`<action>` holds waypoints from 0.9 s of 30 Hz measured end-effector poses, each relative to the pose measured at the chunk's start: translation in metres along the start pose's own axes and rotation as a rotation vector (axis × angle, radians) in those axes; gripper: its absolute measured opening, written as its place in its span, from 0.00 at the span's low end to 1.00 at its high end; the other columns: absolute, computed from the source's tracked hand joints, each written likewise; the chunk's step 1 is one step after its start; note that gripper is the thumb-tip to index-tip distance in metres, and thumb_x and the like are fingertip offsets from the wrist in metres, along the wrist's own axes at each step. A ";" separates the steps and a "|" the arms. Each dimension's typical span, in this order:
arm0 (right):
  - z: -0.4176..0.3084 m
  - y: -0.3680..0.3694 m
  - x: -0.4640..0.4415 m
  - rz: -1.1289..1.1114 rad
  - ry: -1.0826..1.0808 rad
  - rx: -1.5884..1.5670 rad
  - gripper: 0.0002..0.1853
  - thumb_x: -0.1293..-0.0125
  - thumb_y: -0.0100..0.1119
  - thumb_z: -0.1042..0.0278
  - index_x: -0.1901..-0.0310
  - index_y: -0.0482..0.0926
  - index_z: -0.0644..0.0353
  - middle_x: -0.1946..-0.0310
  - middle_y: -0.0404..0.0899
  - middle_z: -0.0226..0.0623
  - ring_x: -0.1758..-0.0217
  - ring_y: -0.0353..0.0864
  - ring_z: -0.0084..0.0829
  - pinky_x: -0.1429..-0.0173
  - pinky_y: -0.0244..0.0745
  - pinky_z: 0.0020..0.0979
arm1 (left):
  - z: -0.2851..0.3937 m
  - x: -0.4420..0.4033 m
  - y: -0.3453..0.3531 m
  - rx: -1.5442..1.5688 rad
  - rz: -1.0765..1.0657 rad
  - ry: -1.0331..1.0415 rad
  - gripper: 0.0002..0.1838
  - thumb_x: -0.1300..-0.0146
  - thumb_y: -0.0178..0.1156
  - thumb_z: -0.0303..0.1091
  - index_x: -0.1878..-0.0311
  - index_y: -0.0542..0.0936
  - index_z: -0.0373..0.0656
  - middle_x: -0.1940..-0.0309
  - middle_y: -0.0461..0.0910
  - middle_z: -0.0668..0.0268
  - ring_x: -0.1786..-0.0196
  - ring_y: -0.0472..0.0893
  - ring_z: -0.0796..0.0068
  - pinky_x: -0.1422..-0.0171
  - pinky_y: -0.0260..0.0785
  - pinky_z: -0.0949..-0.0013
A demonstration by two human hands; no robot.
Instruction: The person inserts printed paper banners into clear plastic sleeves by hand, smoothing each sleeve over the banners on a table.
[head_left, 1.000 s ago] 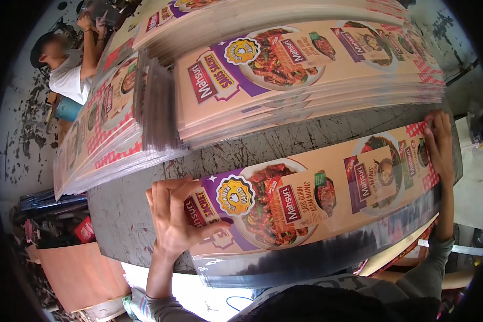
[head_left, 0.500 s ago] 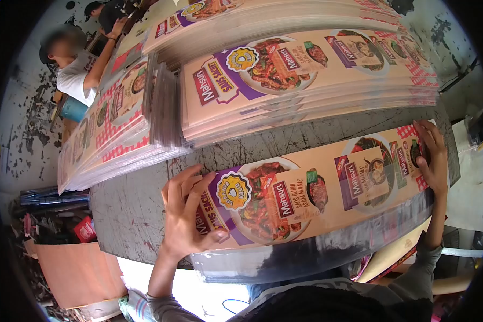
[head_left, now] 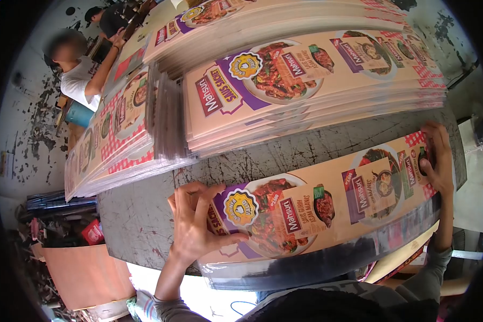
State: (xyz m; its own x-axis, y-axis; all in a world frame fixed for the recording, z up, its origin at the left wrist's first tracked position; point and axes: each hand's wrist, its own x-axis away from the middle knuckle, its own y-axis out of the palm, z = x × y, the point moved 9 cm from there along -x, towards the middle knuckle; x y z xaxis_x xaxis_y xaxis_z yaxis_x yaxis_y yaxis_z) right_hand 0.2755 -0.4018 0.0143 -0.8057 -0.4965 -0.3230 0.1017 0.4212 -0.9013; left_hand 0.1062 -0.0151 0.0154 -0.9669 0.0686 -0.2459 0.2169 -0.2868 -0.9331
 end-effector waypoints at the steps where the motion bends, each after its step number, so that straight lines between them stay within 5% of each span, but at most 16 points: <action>1: 0.001 0.000 0.000 0.003 0.001 -0.002 0.38 0.46 0.47 0.32 0.53 0.69 0.67 0.51 0.66 0.51 0.49 0.65 0.51 0.43 0.58 0.42 | 0.000 0.000 0.001 0.001 -0.003 -0.001 0.50 0.82 0.73 0.62 0.50 0.75 0.43 0.58 0.68 0.58 0.52 0.67 0.63 0.49 0.53 0.59; 13: 0.002 -0.005 0.003 0.038 -0.031 0.087 0.31 0.48 0.56 0.38 0.69 0.70 0.68 0.68 0.65 0.42 0.62 0.66 0.41 0.57 0.63 0.35 | 0.003 -0.001 0.001 0.054 0.013 0.105 0.34 0.77 0.74 0.57 0.66 0.76 0.46 0.71 0.72 0.69 0.65 0.70 0.73 0.57 0.52 0.64; 19: 0.002 -0.005 0.007 0.079 -0.044 -0.018 0.29 0.49 0.59 0.42 0.70 0.70 0.69 0.70 0.65 0.41 0.66 0.68 0.39 0.62 0.65 0.33 | 0.012 0.004 -0.005 -0.120 0.081 0.138 0.24 0.63 0.73 0.50 0.67 0.77 0.46 0.71 0.73 0.69 0.65 0.71 0.72 0.57 0.52 0.65; 23: 0.002 -0.009 0.009 0.091 -0.042 -0.018 0.29 0.47 0.58 0.43 0.68 0.70 0.69 0.69 0.66 0.42 0.65 0.69 0.40 0.60 0.65 0.34 | 0.011 0.010 -0.007 -0.173 0.095 0.128 0.21 0.57 0.69 0.46 0.64 0.77 0.43 0.68 0.73 0.66 0.63 0.72 0.68 0.54 0.55 0.62; 25: 0.000 -0.007 0.011 -0.029 -0.038 0.040 0.32 0.46 0.53 0.36 0.61 0.75 0.66 0.61 0.71 0.42 0.56 0.71 0.40 0.52 0.64 0.36 | 0.016 0.016 -0.013 -0.164 0.093 0.141 0.24 0.57 0.69 0.46 0.61 0.76 0.40 0.65 0.73 0.62 0.63 0.72 0.65 0.53 0.57 0.61; 27: -0.011 -0.023 0.025 -0.057 -0.040 0.031 0.35 0.44 0.47 0.34 0.54 0.74 0.65 0.53 0.70 0.45 0.49 0.68 0.43 0.45 0.60 0.39 | 0.014 0.028 -0.010 -0.076 -0.044 0.007 0.32 0.50 0.62 0.56 0.51 0.73 0.38 0.54 0.72 0.55 0.51 0.72 0.59 0.45 0.58 0.55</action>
State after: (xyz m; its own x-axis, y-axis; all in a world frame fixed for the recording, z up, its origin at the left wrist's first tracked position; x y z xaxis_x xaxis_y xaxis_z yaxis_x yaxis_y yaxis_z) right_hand 0.2468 -0.4160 0.0303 -0.7865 -0.5495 -0.2820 0.0754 0.3678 -0.9269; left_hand 0.0754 -0.0241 0.0213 -0.9748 0.0858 -0.2060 0.1844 -0.2104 -0.9601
